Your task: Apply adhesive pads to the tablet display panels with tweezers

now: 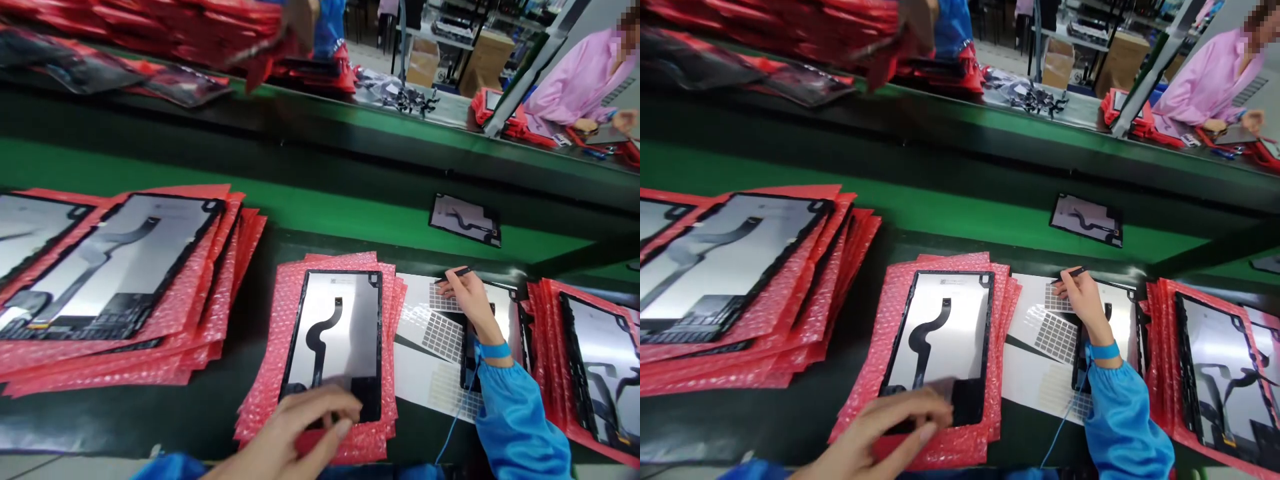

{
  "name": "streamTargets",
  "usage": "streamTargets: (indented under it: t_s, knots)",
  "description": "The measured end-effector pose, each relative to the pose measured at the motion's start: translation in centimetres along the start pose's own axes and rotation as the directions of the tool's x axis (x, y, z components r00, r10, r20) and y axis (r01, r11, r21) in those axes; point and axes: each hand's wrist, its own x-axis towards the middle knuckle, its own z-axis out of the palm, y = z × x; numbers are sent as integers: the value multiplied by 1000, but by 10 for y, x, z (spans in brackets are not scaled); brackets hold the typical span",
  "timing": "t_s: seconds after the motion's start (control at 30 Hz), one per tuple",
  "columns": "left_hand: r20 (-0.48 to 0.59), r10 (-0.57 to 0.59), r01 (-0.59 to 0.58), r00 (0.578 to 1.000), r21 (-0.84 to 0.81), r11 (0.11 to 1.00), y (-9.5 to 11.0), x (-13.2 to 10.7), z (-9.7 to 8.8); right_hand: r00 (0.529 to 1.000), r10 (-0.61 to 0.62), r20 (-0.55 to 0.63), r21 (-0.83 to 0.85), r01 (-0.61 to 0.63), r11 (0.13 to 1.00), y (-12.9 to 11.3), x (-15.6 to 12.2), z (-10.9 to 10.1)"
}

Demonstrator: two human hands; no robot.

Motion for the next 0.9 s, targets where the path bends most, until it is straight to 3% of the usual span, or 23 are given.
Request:
streamTargets:
  t_s: [0.07,0.13,0.2,0.3,0.4,0.5,0.63,0.73,0.9]
  knots:
    - [-57,281,-248,958,329,911,2,23,-8,1000,22,10,-3,-22,1000,-3,0,0]
    - [-38,481,-372,876,581,724,0,44,-10,999,41,18,-7,-41,999,-6,2,0]
    - [9,550,-373,835,745,553,-5,60,-7,998,56,24,-10,-56,998,-9,4,0]
    - [60,545,-327,836,853,408,-15,72,-3,997,72,29,-14,-71,997,-12,6,-3]
    - [92,527,-319,845,878,357,-22,74,-2,998,56,-10,36,-56,998,-18,-1,-3]
    - [111,501,-322,858,876,358,-22,72,-4,998,48,-47,145,-40,989,-26,-21,10]
    - [85,500,-311,862,867,389,-14,68,-2,993,85,85,243,-104,964,-33,-63,53]
    - [81,524,-307,848,880,362,-6,63,4,975,75,207,276,-132,952,-35,-87,85]
    - [73,491,-268,868,902,339,-1,59,12,973,-7,231,308,-67,949,-33,-97,104]
